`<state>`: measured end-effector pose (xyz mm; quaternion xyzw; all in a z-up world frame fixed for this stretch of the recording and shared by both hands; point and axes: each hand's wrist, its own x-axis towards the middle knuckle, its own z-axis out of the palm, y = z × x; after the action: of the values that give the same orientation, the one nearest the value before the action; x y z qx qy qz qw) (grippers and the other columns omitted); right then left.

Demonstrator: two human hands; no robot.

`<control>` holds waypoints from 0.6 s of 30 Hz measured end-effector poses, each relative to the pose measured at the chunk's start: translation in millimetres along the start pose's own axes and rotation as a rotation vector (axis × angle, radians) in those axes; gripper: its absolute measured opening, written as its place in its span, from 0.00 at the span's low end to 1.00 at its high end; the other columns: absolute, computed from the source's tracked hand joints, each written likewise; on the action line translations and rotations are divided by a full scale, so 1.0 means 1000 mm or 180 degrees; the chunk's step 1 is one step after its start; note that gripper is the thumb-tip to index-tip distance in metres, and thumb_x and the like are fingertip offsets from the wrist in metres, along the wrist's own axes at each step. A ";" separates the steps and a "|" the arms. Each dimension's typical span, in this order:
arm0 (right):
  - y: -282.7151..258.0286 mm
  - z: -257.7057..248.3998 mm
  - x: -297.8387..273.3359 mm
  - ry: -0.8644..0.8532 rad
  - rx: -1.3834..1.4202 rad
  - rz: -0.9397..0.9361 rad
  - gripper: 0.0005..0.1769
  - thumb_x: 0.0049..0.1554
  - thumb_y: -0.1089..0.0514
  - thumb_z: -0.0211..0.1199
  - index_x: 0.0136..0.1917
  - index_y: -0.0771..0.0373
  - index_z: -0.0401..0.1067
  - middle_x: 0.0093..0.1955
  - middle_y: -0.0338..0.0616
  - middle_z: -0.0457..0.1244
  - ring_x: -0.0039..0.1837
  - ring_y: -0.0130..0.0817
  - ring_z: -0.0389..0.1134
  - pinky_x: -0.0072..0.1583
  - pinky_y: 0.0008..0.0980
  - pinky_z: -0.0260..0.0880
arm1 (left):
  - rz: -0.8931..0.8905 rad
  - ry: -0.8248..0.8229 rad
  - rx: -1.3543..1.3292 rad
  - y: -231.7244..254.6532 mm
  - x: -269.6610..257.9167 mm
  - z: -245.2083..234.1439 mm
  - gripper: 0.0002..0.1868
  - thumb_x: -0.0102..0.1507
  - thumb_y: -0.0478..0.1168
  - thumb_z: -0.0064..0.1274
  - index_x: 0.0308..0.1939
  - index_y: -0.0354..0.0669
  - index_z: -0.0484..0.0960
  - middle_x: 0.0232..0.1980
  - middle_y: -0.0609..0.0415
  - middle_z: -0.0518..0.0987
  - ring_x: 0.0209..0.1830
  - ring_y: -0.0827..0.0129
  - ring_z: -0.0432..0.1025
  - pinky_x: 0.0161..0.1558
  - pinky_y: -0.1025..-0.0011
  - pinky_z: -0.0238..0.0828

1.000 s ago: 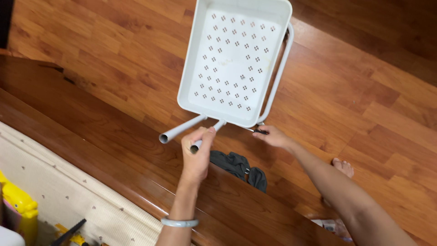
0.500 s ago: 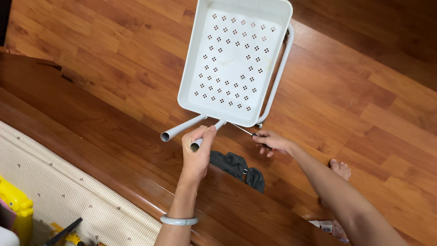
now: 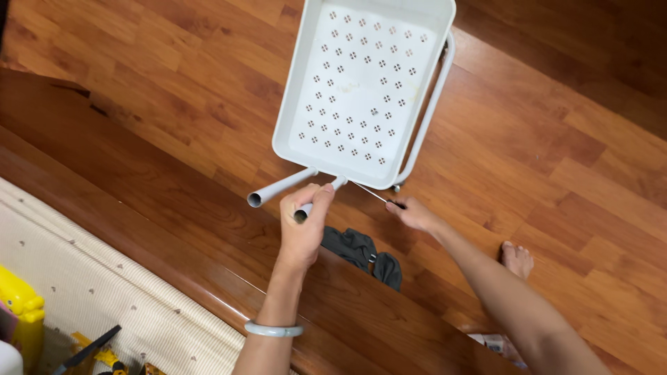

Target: The person assembles a white plastic storage shelf by attaching vertical poles to the trays using a screwdriver. They secure each pole to the tray corners, then stack the trays to form a multi-tiered unit.

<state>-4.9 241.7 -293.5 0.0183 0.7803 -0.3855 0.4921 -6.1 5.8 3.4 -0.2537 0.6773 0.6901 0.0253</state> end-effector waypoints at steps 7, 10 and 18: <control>-0.030 -0.025 -0.020 -0.0006 -0.0138 -0.0124 0.19 0.63 0.42 0.58 0.58 0.55 0.73 0.48 0.46 0.70 0.49 0.48 0.71 0.48 0.44 0.67 | -0.0105 0.0068 -0.0052 0.001 -0.001 0.003 0.23 0.66 0.32 0.54 0.19 0.38 0.62 0.23 0.67 0.57 0.25 0.81 0.48 0.27 0.73 0.43; -0.042 -0.027 -0.028 0.0827 -0.1066 -0.0453 0.17 0.61 0.44 0.61 0.61 0.50 0.74 0.49 0.47 0.69 0.53 0.49 0.70 0.51 0.46 0.67 | -0.0105 0.0051 -0.0104 0.002 -0.002 0.003 0.23 0.66 0.32 0.53 0.19 0.39 0.61 0.23 0.67 0.57 0.25 0.81 0.48 0.27 0.72 0.43; -0.028 -0.009 -0.012 0.1468 -0.1032 -0.0730 0.18 0.54 0.48 0.68 0.55 0.55 0.76 0.47 0.45 0.70 0.49 0.43 0.72 0.46 0.43 0.69 | -0.0060 0.0126 -0.0115 0.000 0.004 0.002 0.17 0.66 0.32 0.53 0.21 0.37 0.70 0.24 0.67 0.62 0.25 0.82 0.51 0.28 0.74 0.45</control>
<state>-16.6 232.1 -265.8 -0.0617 0.9198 -0.2947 0.2516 -9.7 6.4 1.6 -0.2742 0.6626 0.6968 0.0138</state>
